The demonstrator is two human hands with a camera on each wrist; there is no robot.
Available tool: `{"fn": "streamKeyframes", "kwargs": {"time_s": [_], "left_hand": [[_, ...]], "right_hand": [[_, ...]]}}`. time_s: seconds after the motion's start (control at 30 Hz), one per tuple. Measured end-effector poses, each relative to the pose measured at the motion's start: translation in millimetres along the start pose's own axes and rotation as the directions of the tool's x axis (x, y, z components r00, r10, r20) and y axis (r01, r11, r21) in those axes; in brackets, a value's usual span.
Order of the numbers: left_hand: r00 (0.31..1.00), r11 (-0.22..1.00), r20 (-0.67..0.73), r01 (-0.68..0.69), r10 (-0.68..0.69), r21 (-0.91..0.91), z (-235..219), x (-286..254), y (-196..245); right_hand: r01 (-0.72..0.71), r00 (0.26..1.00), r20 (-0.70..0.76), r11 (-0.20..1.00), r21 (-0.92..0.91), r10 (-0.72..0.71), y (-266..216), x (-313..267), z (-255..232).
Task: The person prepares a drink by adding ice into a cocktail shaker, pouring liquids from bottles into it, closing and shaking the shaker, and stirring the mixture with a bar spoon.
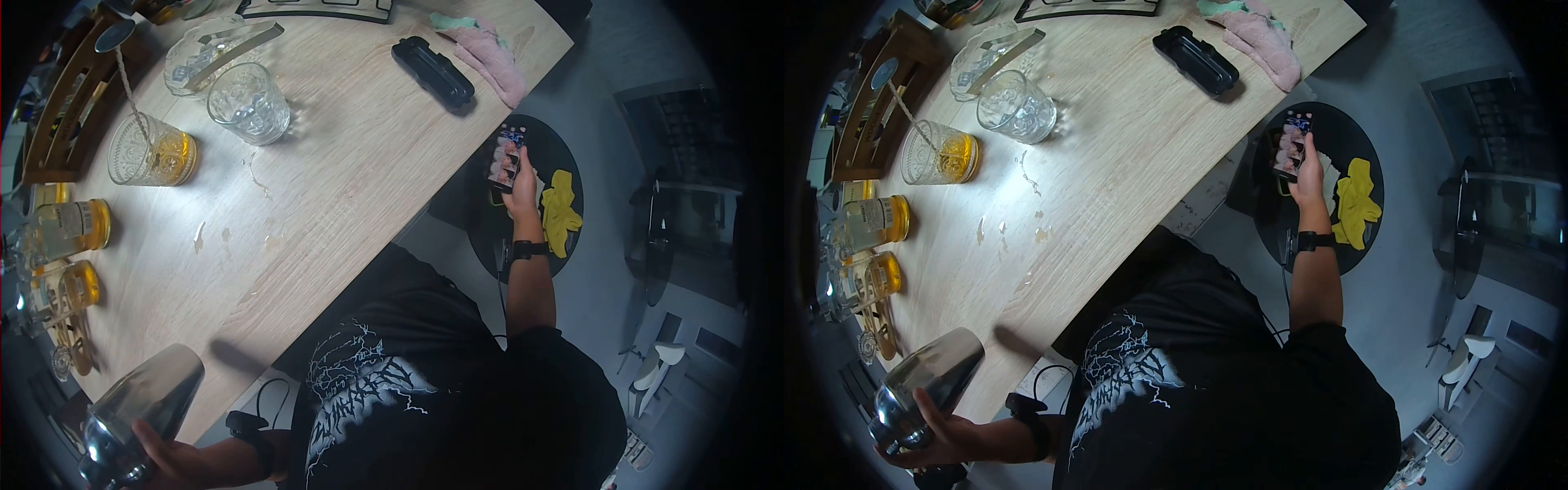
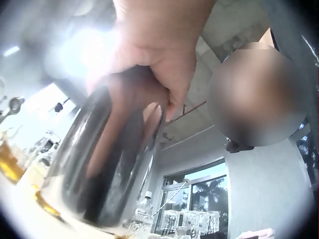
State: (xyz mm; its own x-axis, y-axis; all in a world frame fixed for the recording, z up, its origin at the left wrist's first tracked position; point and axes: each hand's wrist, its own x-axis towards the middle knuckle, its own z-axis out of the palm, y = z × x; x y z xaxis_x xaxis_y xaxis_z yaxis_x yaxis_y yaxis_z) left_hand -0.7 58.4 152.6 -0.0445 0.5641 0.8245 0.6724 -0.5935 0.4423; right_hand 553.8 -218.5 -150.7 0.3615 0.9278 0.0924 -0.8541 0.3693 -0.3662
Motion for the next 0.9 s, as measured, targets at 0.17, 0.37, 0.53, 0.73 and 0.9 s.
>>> {"fn": "streamKeyframes", "kwargs": {"time_s": [0.17, 0.37, 0.53, 0.73, 0.9], "left_hand": [[0.992, 0.991, -0.106, 0.057, -0.07, -0.124, 0, -1, -9], [0.959, 0.912, 0.113, -0.284, 0.262, 0.295, -22, -3, -28], [0.996, 0.97, 0.003, -0.085, 0.086, 0.23, -11, -2, -12], [0.999, 0.997, -0.035, 0.024, -0.022, 0.068, 6, -8, 2], [1.0, 0.999, 0.008, 0.015, -0.016, 0.052, 1, -7, -4]], "right_hand": [[-0.719, 0.527, -0.429, -0.116, -0.685, -0.734, 17, -6, -8], [-0.832, 0.552, -0.391, -0.52, -0.194, -0.737, 44, -7, -22], [-0.807, 0.585, -0.307, -0.579, -0.121, -0.751, 51, -11, -30], [-0.789, 0.609, -0.228, -0.61, -0.074, -0.76, 52, -10, -34], [-0.773, 0.634, -0.155, -0.623, -0.118, -0.758, 51, -15, -33]]}}
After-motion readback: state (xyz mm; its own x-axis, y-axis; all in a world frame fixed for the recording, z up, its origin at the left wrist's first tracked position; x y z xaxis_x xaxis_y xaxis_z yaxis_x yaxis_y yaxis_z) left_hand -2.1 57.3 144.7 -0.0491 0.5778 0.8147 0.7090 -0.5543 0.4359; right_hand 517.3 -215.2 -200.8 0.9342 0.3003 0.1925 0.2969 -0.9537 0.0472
